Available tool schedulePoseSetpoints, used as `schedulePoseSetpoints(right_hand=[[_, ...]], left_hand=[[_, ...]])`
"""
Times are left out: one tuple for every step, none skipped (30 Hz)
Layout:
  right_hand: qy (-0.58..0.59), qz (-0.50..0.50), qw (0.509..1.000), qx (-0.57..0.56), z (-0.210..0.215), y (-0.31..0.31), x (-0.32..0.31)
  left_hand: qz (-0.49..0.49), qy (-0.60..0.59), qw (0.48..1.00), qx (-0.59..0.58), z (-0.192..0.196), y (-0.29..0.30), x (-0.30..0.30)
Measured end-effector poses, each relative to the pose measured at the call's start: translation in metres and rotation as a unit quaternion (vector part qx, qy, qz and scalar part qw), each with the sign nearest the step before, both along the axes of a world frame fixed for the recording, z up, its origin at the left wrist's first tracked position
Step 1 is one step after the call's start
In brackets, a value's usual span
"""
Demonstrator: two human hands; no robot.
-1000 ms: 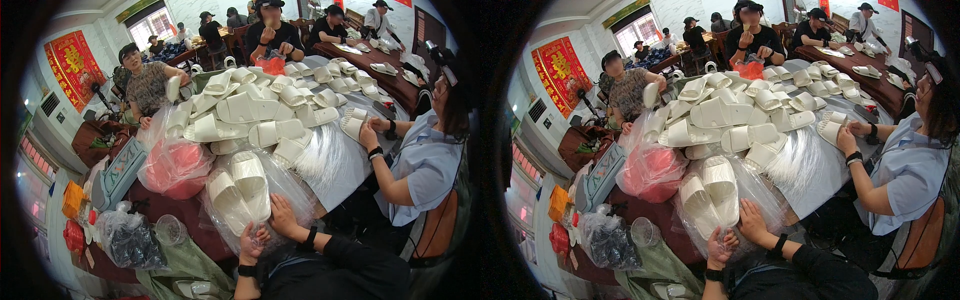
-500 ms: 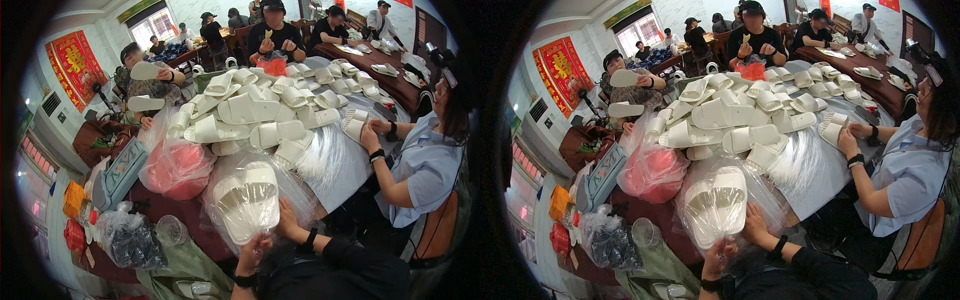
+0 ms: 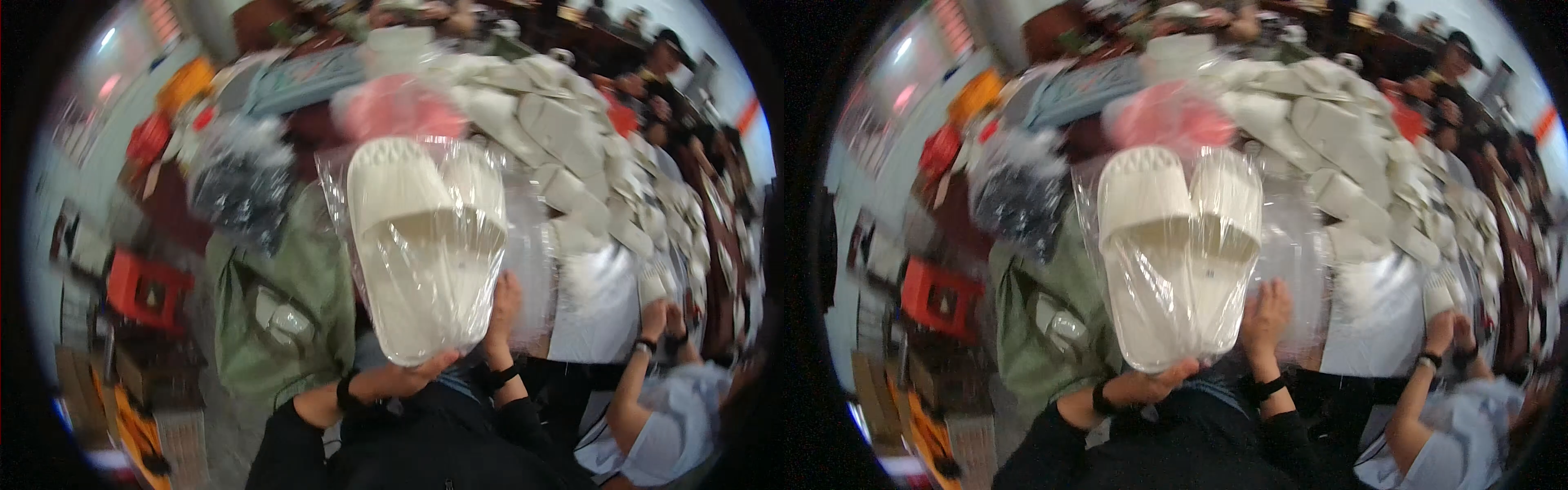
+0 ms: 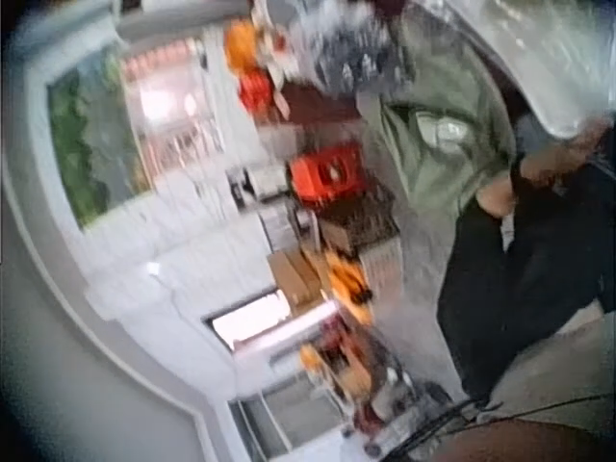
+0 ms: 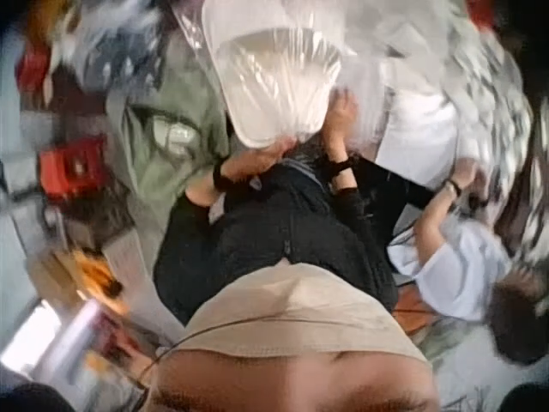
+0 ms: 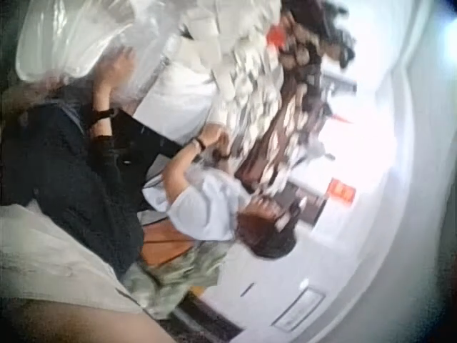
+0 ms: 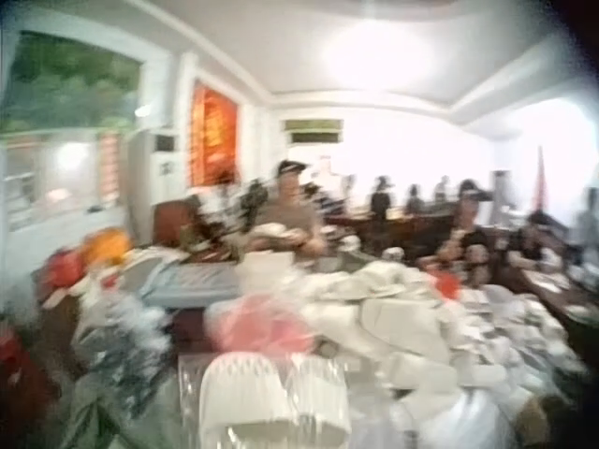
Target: Packing pairs of white plastic slippers into plastic bags at a manufacturing workstation.
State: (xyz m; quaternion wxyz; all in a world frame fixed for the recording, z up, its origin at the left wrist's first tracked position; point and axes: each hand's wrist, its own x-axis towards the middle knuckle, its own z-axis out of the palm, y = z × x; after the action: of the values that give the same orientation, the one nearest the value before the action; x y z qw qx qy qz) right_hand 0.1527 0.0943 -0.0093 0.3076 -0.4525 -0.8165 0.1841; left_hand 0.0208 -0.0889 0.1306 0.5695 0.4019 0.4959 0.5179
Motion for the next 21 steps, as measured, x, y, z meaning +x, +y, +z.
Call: schedulePoseSetpoints(right_hand=[[-0.029,-0.035,0.997,0.068,0.015,-0.005,-0.001],[-0.034,0.005,0.997,0.063,0.021,-0.008,0.000],[-0.038,-0.016,0.996,0.080,0.020,-0.007,0.004],[-0.042,-0.042,0.993,0.099,0.017,-0.004,0.006],[-0.039,-0.013,0.995,0.095,0.016,-0.003,0.006],[-0.038,-0.015,0.994,0.096,0.014,-0.002,0.009],[-0.039,-0.023,0.994,0.098,0.016,-0.002,0.011],[-0.050,-0.020,0.994,0.097,0.012,-0.007,0.008],[-0.048,-0.016,0.994,0.095,0.012,-0.006,0.010],[-0.049,-0.016,0.994,0.094,0.013,-0.006,0.010],[-0.050,-0.019,0.994,0.093,0.014,-0.005,0.010],[-0.047,-0.020,0.994,0.092,0.013,-0.005,0.010],[-0.047,-0.018,0.995,0.090,0.013,-0.004,0.009],[-0.047,-0.017,0.995,0.088,0.012,-0.005,0.007],[-0.045,-0.022,0.995,0.090,0.013,-0.004,0.007],[-0.051,-0.020,0.994,0.099,0.014,-0.003,0.006],[-0.056,-0.019,0.992,0.109,0.015,-0.002,0.004],[-0.051,-0.022,0.992,0.110,0.017,-0.003,0.003],[-0.051,-0.021,0.992,0.110,0.018,-0.003,0.003],[-0.050,-0.022,0.992,0.111,0.018,-0.002,0.003],[-0.047,-0.042,0.991,0.116,0.022,0.000,0.007]], left_hand=[[0.021,0.037,0.999,0.032,0.001,-0.001,0.000],[0.047,0.062,0.997,0.026,0.007,-0.004,-0.001],[0.070,0.089,0.993,0.016,0.009,-0.009,-0.005],[0.031,0.094,0.983,-0.156,0.017,-0.011,-0.013],[0.060,0.090,0.981,-0.164,0.000,-0.023,-0.011],[0.160,0.175,0.971,0.004,-0.036,-0.035,-0.008],[0.246,0.259,0.919,0.170,-0.061,-0.045,-0.005],[0.270,0.154,0.947,0.079,-0.080,-0.059,-0.004],[0.274,0.156,0.946,0.076,-0.079,-0.066,-0.004],[0.319,0.180,0.927,0.075,-0.078,-0.074,-0.007],[0.362,0.204,0.906,0.074,-0.076,-0.082,-0.010],[0.418,0.210,0.879,0.091,-0.073,-0.086,-0.011],[0.416,0.212,0.880,0.092,-0.071,-0.090,-0.015],[0.454,0.258,0.852,0.033,-0.068,-0.094,-0.018],[0.489,0.301,0.818,-0.025,-0.062,-0.096,-0.023],[0.504,0.247,0.821,-0.104,-0.065,-0.100,-0.028],[0.514,0.191,0.817,-0.182,-0.073,-0.106,-0.034],[0.535,0.313,0.781,-0.082,-0.098,-0.117,-0.040],[0.530,0.316,0.783,-0.076,-0.102,-0.123,-0.041],[0.504,0.308,0.796,-0.133,-0.105,-0.126,-0.043],[0.467,0.300,0.811,-0.182,-0.107,-0.125,-0.046]])
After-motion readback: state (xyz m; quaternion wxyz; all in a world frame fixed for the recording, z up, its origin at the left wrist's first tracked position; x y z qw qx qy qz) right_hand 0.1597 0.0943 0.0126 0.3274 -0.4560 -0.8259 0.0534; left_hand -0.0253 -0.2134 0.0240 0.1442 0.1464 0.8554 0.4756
